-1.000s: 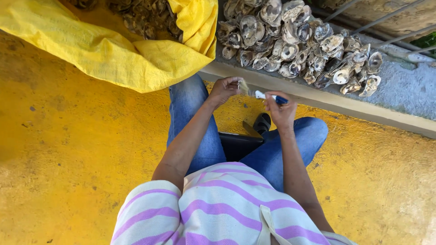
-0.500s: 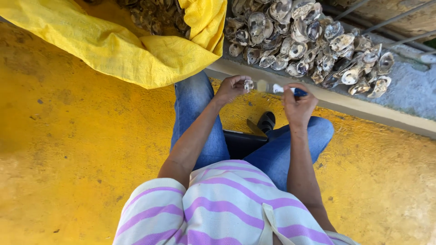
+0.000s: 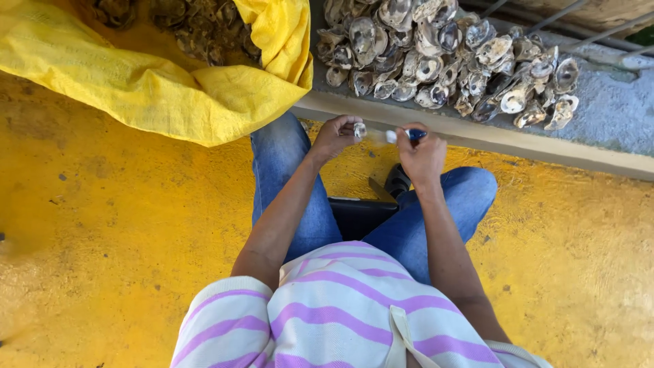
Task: Cleaning and processing oyster shells with a brush and a small tool.
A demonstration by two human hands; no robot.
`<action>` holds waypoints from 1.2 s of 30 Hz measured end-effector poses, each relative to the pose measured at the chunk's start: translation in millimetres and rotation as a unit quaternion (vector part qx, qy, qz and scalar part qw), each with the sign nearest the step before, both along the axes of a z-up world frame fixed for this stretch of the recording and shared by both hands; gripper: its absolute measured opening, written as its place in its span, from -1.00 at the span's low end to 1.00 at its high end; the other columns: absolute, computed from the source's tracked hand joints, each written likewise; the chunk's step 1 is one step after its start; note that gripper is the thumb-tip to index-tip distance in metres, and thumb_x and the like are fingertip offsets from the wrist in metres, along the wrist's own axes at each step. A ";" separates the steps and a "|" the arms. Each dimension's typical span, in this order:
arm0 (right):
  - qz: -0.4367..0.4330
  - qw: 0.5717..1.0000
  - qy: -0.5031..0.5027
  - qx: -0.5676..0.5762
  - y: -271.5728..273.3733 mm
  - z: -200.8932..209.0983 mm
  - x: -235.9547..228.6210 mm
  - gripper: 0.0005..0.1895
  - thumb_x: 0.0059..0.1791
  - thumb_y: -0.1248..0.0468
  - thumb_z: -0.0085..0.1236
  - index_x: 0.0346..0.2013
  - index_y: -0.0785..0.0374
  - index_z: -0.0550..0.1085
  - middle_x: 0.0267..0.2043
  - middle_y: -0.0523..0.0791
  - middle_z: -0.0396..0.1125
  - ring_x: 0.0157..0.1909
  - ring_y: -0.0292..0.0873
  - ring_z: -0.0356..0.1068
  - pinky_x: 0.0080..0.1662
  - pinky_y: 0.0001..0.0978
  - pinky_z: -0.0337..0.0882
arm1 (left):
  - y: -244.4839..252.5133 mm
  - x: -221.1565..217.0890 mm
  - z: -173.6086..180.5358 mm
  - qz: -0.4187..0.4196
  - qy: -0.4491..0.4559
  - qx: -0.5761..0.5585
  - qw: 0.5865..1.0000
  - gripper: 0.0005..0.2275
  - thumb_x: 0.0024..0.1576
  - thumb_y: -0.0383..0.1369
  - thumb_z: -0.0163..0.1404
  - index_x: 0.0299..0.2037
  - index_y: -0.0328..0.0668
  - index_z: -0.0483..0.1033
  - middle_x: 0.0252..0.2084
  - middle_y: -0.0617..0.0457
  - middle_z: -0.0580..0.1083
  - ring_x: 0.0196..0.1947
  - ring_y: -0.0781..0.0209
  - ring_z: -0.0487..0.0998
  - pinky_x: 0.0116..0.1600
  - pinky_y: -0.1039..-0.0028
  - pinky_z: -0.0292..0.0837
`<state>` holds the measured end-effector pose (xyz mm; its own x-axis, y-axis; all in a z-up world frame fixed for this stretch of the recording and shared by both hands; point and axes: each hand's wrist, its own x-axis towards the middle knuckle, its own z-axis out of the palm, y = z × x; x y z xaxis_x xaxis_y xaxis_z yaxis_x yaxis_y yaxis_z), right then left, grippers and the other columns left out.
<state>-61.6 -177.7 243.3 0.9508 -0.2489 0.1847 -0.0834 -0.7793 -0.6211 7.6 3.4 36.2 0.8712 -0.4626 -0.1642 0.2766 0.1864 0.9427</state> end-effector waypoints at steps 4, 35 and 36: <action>0.015 0.995 -0.084 0.043 -25.2 -10.9 -11.4 -0.94 0.04 0.41 0.26 -0.28 0.39 0.60 -0.50 -0.08 0.46 -0.49 -0.35 0.42 -0.40 -0.54 0.36 | 9.0 -3.1 11.4 0.024 0.005 -0.052 0.998 -0.62 0.06 -0.55 0.18 0.11 -0.27 0.46 -0.07 0.08 0.55 -0.11 0.37 0.56 0.01 0.53 0.55; 0.068 0.960 -0.011 0.270 2.7 -35.3 -6.3 -0.90 0.09 0.36 0.23 -0.15 0.34 0.60 -0.46 -0.13 0.45 -0.48 -0.39 0.37 -0.43 -0.55 0.34 | 11.3 12.9 -23.4 0.121 0.330 -0.035 0.935 -0.89 0.26 -0.36 -0.01 -0.30 -0.17 0.46 -0.61 0.13 0.34 -0.69 0.37 0.28 -0.62 0.47 0.23; 0.079 0.983 0.019 0.165 4.0 -38.8 -6.6 -0.91 0.06 0.36 0.28 -0.19 0.35 0.63 -0.51 -0.13 0.43 -0.51 -0.39 0.33 -0.47 -0.54 0.29 | 11.7 12.0 -21.5 0.126 0.341 -0.040 0.931 -0.91 0.24 -0.36 -0.03 -0.28 -0.13 0.47 -0.61 0.14 0.34 -0.69 0.37 0.28 -0.62 0.46 0.24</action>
<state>-68.2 -173.6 204.6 0.9868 -0.1386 0.0833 -0.0051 -0.5414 -0.8408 19.5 15.1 14.7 0.6600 -0.2915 -0.6924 0.7432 0.3881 0.5450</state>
